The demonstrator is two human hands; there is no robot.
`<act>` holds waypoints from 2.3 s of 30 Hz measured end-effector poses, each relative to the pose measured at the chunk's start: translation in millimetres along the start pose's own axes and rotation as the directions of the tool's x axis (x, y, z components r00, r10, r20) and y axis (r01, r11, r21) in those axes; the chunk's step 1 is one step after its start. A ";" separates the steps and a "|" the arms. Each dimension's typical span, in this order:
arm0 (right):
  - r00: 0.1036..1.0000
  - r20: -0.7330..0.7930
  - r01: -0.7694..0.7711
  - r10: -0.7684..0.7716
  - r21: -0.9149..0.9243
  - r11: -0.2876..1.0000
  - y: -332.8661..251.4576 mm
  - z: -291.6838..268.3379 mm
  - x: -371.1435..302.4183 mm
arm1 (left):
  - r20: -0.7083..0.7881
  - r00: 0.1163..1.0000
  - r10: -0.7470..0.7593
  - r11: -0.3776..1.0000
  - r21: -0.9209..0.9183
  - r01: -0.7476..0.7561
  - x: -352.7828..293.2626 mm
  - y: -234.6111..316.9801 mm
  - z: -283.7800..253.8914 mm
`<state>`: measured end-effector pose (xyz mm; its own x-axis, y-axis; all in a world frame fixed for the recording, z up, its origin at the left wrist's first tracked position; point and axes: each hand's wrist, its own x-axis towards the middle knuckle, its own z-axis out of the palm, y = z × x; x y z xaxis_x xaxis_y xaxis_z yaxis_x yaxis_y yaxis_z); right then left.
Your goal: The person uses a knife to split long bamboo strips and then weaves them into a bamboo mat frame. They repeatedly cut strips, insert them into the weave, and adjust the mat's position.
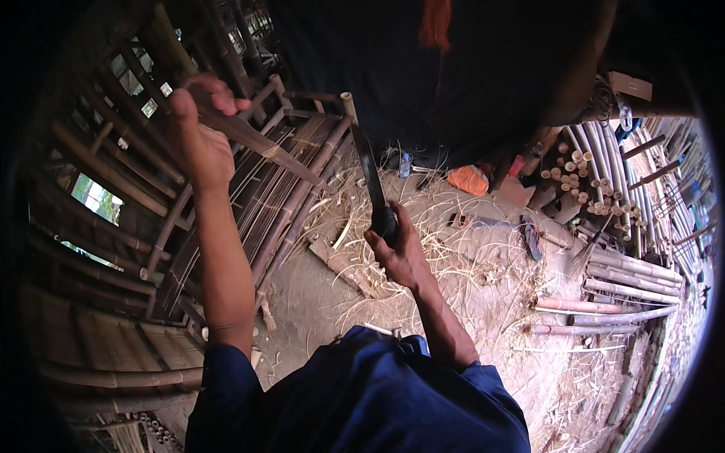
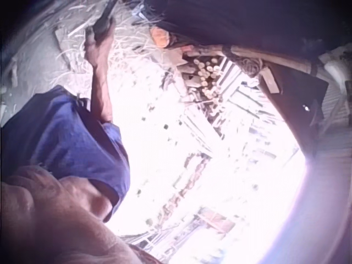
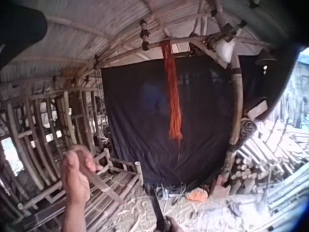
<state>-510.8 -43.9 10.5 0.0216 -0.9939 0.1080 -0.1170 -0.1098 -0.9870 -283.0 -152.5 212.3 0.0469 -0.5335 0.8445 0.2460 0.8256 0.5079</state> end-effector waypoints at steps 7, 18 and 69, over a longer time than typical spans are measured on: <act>0.821 -0.063 0.528 -0.567 -0.291 0.798 -138.0 -4.6 -24.0 | 0.163 0.981 -0.104 0.994 0.039 0.099 -25.1 6.1 36.5; 0.739 0.015 0.638 -0.673 -0.336 0.693 -162.3 4.1 -31.4 | 0.196 0.972 -0.132 0.988 -0.051 0.145 -57.6 7.5 56.2; 0.932 0.135 0.358 -0.337 -0.489 0.795 -124.2 -4.4 -32.8 | 0.696 0.714 -0.075 0.133 0.716 -0.685 61.9 -26.0 110.3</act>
<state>-501.4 2.3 130.1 0.1940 -0.8880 0.4168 -0.5705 -0.4478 -0.6884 -393.3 -186.8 270.2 -0.6590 -0.3144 0.6833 -0.6930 0.6071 -0.3890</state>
